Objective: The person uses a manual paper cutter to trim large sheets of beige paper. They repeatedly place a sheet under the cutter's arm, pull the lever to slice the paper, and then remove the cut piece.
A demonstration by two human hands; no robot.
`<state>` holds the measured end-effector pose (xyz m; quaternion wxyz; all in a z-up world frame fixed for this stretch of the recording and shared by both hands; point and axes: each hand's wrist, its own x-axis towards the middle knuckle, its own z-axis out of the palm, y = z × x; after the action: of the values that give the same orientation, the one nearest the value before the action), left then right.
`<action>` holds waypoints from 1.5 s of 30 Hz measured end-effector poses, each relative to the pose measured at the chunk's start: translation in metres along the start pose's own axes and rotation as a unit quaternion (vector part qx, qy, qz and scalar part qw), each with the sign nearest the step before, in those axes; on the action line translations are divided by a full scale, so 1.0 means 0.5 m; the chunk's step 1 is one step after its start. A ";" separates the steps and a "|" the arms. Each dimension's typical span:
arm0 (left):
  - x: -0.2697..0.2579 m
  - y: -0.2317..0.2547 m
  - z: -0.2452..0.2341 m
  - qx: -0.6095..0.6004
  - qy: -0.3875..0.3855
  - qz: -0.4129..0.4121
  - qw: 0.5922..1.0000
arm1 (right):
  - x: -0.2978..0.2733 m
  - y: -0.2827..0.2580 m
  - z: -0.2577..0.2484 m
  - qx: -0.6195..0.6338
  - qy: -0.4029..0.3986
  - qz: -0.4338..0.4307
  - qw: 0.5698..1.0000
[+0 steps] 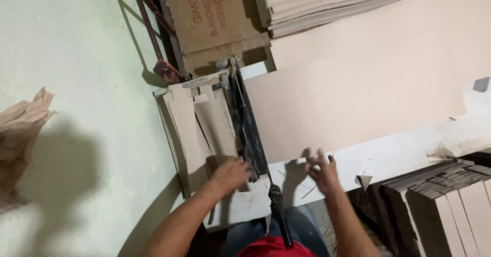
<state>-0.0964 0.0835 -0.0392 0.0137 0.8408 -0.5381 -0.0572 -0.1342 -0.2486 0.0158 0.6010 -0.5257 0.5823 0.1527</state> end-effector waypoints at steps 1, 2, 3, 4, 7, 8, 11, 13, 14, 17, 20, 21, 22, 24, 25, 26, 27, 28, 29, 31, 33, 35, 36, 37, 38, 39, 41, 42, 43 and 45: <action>-0.017 -0.021 -0.009 -0.010 -0.053 -0.010 0.998 | 0.037 0.002 -0.010 0.062 -0.040 -0.006 0.997; -0.034 -0.042 -0.019 -0.020 -0.106 -0.021 0.994 | 0.074 0.003 -0.020 0.124 -0.080 -0.012 0.989; -0.036 -0.059 -0.049 -0.019 -0.107 -0.022 0.994 | 0.082 0.011 -0.033 0.125 -0.082 -0.012 0.989; -0.037 -0.076 -0.078 -0.043 -0.134 -0.040 0.989 | 0.093 0.020 -0.046 0.150 -0.107 -0.026 0.983; -0.011 -0.093 -0.138 -0.076 -0.137 -0.077 0.985 | 0.115 0.064 -0.087 0.149 -0.114 -0.039 0.981; -0.002 -0.096 -0.159 -0.077 -0.116 -0.100 0.985 | 0.123 0.079 -0.094 0.127 -0.105 -0.039 0.986; 0.048 -0.097 -0.188 -0.066 -0.049 -0.203 0.976 | 0.016 0.044 0.000 0.041 -0.135 -0.027 0.990; 0.112 -0.104 -0.238 -0.166 -0.111 -0.299 0.933 | 0.017 0.028 0.027 0.022 -0.136 -0.044 0.989; 0.144 -0.109 -0.264 -0.260 -0.170 -0.387 0.868 | 0.017 0.021 0.042 0.006 -0.138 -0.063 0.988; 0.200 -0.104 -0.241 -0.198 -0.279 -0.416 0.843 | 0.027 0.011 0.043 -0.052 -0.140 -0.066 0.987; 0.224 -0.099 -0.206 -0.204 -0.326 -0.434 0.814 | 0.054 0.016 0.026 -0.223 -0.131 -0.016 0.966; 0.223 -0.095 -0.194 -0.205 -0.329 -0.434 0.813 | 0.027 0.010 0.035 -0.224 -0.132 -0.013 0.966; 0.222 -0.091 -0.183 -0.200 -0.336 -0.434 0.812 | -0.001 0.002 0.045 -0.402 -0.144 -0.075 0.901; 0.222 -0.094 -0.158 -0.191 -0.341 -0.432 0.813 | -0.145 -0.076 0.105 -0.560 -0.151 -0.138 0.803; 0.219 -0.095 -0.142 -0.174 -0.331 -0.428 0.823 | -0.275 -0.126 0.131 -0.595 -0.162 -0.116 0.779; 0.216 -0.096 -0.125 -0.157 -0.320 -0.423 0.833 | -0.412 -0.159 0.133 -0.629 -0.174 -0.094 0.752; 0.214 -0.091 -0.119 -0.160 -0.322 -0.419 0.834 | -0.393 -0.094 0.120 -0.629 -0.173 -0.089 0.753; 0.212 -0.086 -0.114 -0.170 -0.311 -0.420 0.835 | -0.375 -0.029 0.107 -0.665 -0.172 -0.150 0.711; 0.215 -0.095 -0.108 -0.177 -0.295 -0.425 0.837 | -0.348 0.029 0.101 -0.696 -0.171 -0.216 0.663; 0.223 -0.100 -0.117 -0.181 -0.298 -0.427 0.834 | -0.268 0.120 0.098 -0.653 -0.164 -0.250 0.696; 0.226 -0.100 -0.116 -0.186 -0.303 -0.429 0.831 | -0.173 0.212 0.096 -0.608 -0.158 -0.282 0.725; 0.222 -0.097 -0.105 -0.194 -0.292 -0.431 0.832 | -0.064 0.309 0.097 -0.602 -0.101 -0.326 0.722; 0.219 -0.099 -0.101 -0.194 -0.294 -0.431 0.831 | -0.060 0.303 0.097 -0.602 -0.102 -0.324 0.723; 0.220 -0.098 -0.097 -0.188 -0.292 -0.429 0.834 | -0.056 0.298 0.094 -0.598 -0.128 -0.295 0.734; 0.220 -0.096 -0.095 -0.182 -0.289 -0.427 0.837 | -0.053 0.292 0.090 -0.593 -0.154 -0.265 0.745; 0.218 -0.097 -0.098 -0.180 -0.288 -0.427 0.838 | -0.094 0.260 0.087 -0.591 -0.152 -0.267 0.746; 0.211 -0.094 -0.108 -0.176 -0.269 -0.422 0.847 | -0.180 0.197 0.075 -0.554 -0.188 -0.285 0.759; 0.205 -0.094 -0.132 -0.176 -0.267 -0.423 0.848 | -0.245 0.119 0.091 -0.555 -0.187 -0.286 0.758; 0.203 -0.092 -0.156 -0.140 -0.281 -0.384 0.868 | -0.316 0.043 0.091 -0.552 -0.204 -0.211 0.780; 0.190 -0.078 -0.150 -0.102 -0.294 -0.342 0.887 | -0.418 -0.063 0.076 -0.545 -0.218 -0.134 0.799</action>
<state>-0.0133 0.0111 0.0244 -0.0799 0.9114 -0.1883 -0.3570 -0.1459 -0.1408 0.2012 0.3408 -0.7922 0.1802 0.4731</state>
